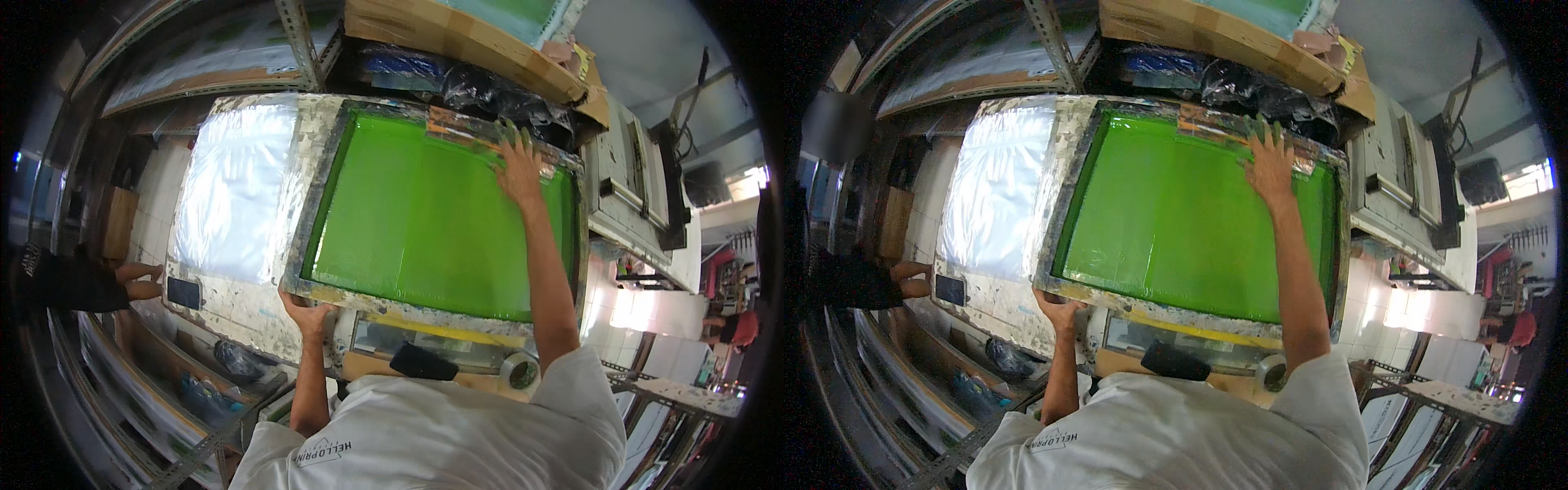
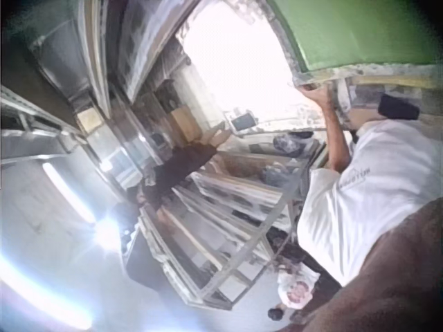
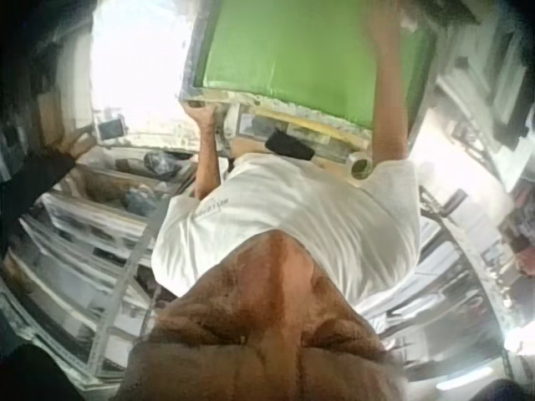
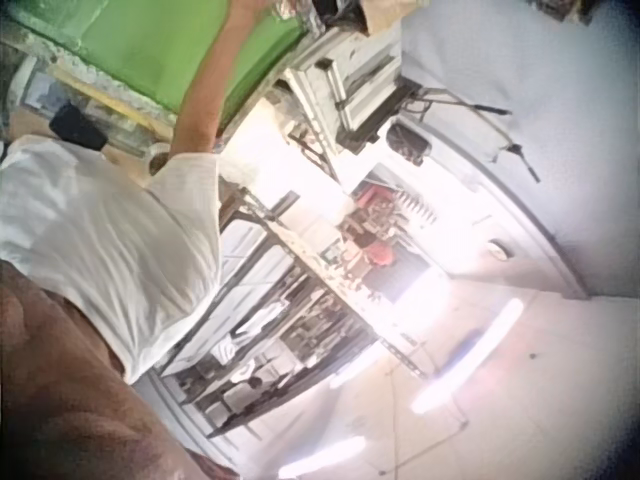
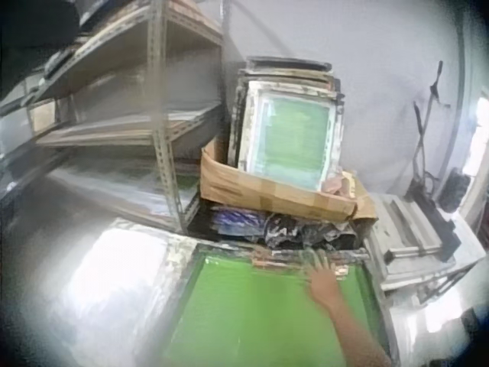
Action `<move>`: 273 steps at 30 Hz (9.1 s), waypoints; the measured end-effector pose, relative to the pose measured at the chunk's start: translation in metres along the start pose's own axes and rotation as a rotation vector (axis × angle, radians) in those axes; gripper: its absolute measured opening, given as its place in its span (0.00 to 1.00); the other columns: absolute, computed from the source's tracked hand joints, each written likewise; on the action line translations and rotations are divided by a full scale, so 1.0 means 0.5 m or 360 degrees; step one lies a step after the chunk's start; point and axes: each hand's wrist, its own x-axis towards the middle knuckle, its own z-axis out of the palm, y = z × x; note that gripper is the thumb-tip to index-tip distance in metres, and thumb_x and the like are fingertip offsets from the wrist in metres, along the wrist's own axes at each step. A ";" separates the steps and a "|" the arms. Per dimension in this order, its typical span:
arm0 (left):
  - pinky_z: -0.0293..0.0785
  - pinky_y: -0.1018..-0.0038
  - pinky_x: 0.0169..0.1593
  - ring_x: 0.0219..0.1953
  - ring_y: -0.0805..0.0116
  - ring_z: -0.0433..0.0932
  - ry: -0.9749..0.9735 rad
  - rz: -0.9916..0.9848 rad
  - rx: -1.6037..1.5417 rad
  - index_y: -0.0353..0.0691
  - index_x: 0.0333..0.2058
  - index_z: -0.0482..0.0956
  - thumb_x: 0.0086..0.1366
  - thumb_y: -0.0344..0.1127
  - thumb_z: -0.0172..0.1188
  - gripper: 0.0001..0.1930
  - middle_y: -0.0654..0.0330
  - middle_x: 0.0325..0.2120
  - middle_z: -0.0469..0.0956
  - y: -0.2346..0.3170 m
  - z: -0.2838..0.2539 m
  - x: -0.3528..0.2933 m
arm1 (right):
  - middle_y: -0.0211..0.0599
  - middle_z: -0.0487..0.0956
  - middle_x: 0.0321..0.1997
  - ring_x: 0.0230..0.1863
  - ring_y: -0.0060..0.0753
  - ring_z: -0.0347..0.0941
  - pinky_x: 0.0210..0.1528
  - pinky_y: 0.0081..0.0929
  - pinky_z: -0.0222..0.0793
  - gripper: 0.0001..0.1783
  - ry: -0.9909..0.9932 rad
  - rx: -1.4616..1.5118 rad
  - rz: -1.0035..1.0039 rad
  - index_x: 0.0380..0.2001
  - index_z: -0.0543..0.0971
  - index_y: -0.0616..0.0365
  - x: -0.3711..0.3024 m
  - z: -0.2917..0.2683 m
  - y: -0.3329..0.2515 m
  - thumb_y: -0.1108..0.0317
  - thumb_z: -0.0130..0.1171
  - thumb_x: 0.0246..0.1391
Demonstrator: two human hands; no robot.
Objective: The person performs screen printing by placing a plastic sheet on a flat surface, lowering a screen with green ink, and pulling a squeegee across it to transfer the design.
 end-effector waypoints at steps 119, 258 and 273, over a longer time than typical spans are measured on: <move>0.67 0.80 0.26 0.23 0.76 0.71 0.0745 0.0062 0.0307 0.33 0.31 0.73 0.59 0.26 0.59 0.04 0.61 0.25 0.74 0.075 -0.102 0.275 | 0.56 0.67 0.58 0.63 0.61 0.57 0.67 0.53 0.41 0.28 0.0476 0.0017 0.0017 0.53 0.70 0.62 -0.266 -0.453 -0.008 0.73 0.57 0.44; 0.67 0.69 0.55 0.51 0.64 0.68 -0.0196 0.0022 -0.0477 0.35 0.60 0.56 0.56 0.41 0.64 0.38 0.55 0.51 0.66 0.145 0.288 0.011 | 0.52 0.70 0.49 0.53 0.59 0.63 0.58 0.59 0.48 0.27 0.0351 0.0164 -0.0072 0.43 0.73 0.62 -0.409 -0.367 -0.058 0.71 0.63 0.33; 0.70 0.69 0.50 0.47 0.64 0.71 0.0005 -0.0185 0.0021 0.32 0.54 0.62 0.29 0.29 0.77 0.48 0.57 0.45 0.71 0.042 -0.001 0.003 | 0.62 0.59 0.62 0.64 0.62 0.53 0.65 0.53 0.47 0.34 -0.0100 0.0375 0.0020 0.57 0.65 0.57 -0.181 -0.081 -0.037 0.65 0.62 0.45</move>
